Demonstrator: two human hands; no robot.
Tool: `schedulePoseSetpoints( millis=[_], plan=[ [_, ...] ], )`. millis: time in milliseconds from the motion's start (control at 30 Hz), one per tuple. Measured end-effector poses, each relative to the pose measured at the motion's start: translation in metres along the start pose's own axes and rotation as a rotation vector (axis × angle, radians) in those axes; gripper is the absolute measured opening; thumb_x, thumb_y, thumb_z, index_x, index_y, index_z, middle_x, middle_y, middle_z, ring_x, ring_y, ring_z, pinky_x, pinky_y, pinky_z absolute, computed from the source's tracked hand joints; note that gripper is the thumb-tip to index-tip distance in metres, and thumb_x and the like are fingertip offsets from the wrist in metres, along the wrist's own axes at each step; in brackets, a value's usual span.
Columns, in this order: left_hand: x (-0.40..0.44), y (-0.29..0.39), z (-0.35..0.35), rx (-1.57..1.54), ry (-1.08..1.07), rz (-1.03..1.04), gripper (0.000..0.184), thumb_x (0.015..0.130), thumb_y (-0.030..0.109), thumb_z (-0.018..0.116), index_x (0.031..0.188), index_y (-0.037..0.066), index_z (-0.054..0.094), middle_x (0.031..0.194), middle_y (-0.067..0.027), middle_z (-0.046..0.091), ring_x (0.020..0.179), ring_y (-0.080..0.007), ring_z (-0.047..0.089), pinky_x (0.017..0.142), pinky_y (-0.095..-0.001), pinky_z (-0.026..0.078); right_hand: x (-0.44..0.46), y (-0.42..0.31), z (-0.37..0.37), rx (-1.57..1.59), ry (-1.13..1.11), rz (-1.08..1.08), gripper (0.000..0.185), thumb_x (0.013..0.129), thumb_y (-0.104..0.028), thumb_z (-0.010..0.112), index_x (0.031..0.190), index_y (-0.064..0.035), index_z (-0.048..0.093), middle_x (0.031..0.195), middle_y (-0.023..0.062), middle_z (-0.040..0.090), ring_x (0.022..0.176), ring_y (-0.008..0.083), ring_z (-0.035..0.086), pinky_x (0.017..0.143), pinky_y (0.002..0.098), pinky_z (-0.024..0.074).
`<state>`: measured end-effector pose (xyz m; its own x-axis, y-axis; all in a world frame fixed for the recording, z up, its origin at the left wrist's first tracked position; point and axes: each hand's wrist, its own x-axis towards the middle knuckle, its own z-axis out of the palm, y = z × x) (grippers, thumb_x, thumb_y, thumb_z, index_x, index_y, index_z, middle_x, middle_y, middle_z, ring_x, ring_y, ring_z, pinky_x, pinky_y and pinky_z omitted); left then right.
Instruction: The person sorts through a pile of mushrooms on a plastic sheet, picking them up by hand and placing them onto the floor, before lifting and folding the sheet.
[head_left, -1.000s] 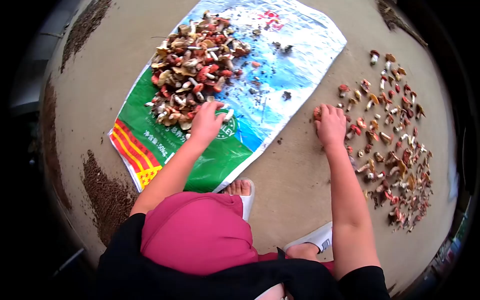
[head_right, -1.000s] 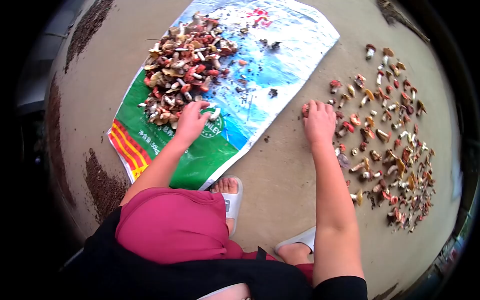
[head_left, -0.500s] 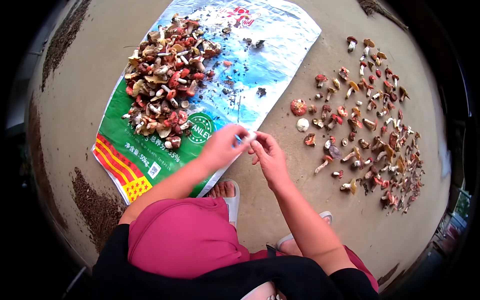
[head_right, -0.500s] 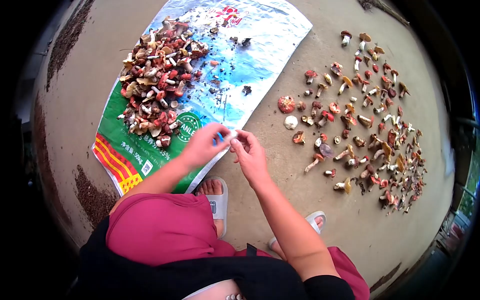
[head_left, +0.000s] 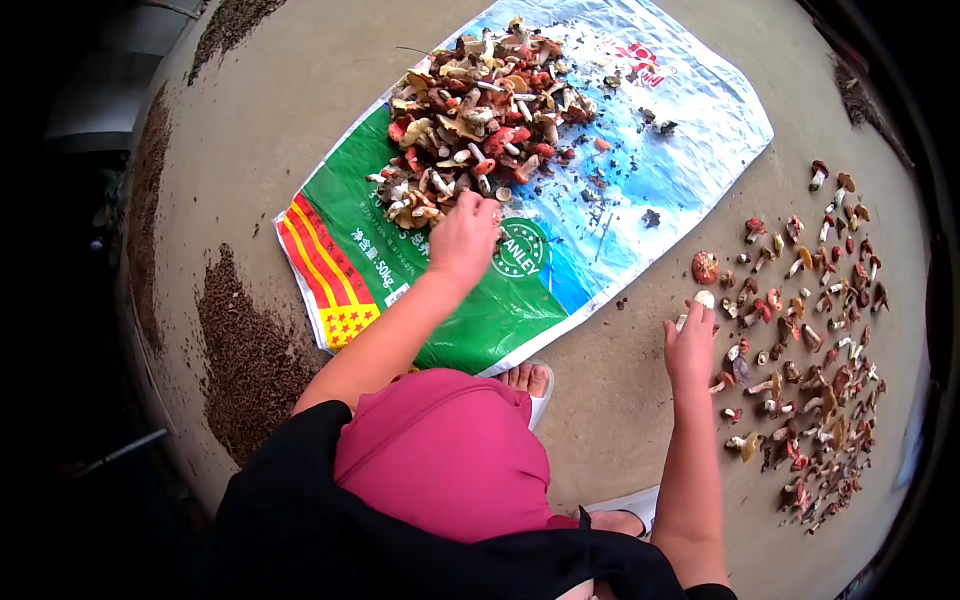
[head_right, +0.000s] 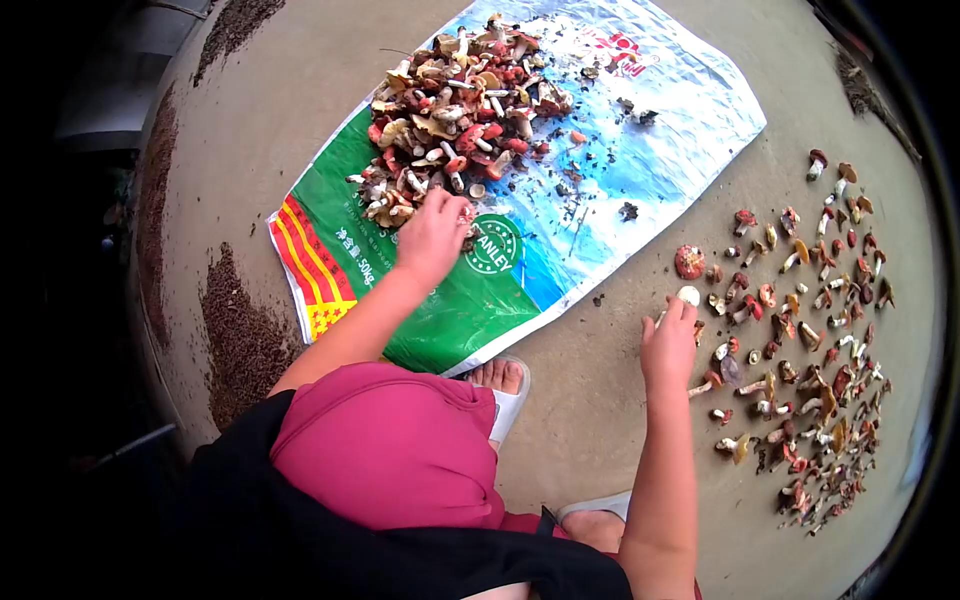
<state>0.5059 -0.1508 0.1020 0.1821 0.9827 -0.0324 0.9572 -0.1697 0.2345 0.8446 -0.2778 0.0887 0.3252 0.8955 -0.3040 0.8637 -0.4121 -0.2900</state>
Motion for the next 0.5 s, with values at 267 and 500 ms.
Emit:
schedulePoseSetpoints(
  millis=[267,500],
  plan=[
    [0.003,-0.042,0.014,0.26,0.056,0.049,0.026,0.08,0.012,0.062,0.104,0.02,0.063,0.101,-0.0097,0.053,0.084,-0.03,0.063,0.068,-0.0427,0.053,-0.02,-0.045,-0.003,0.197,-0.007,-0.155,0.04,0.087,-0.013,0.066,0.125,-0.0088,0.05,0.124,0.0137,0.053,0.105,0.0349,0.06,0.083,0.0416,0.0522],
    [0.011,-0.043,-0.012,-0.169,-0.072,-0.091,0.027,0.078,0.013,0.069,0.104,0.017,0.066,0.098,-0.0082,0.055,0.079,-0.0244,0.064,0.068,-0.0387,0.053,-0.018,-0.065,-0.015,0.357,-0.058,-0.182,0.034,0.089,-0.01,0.064,0.121,-0.0084,0.055,0.114,0.0113,0.059,0.082,0.0264,0.065,0.074,0.0363,0.0527]
  ],
)
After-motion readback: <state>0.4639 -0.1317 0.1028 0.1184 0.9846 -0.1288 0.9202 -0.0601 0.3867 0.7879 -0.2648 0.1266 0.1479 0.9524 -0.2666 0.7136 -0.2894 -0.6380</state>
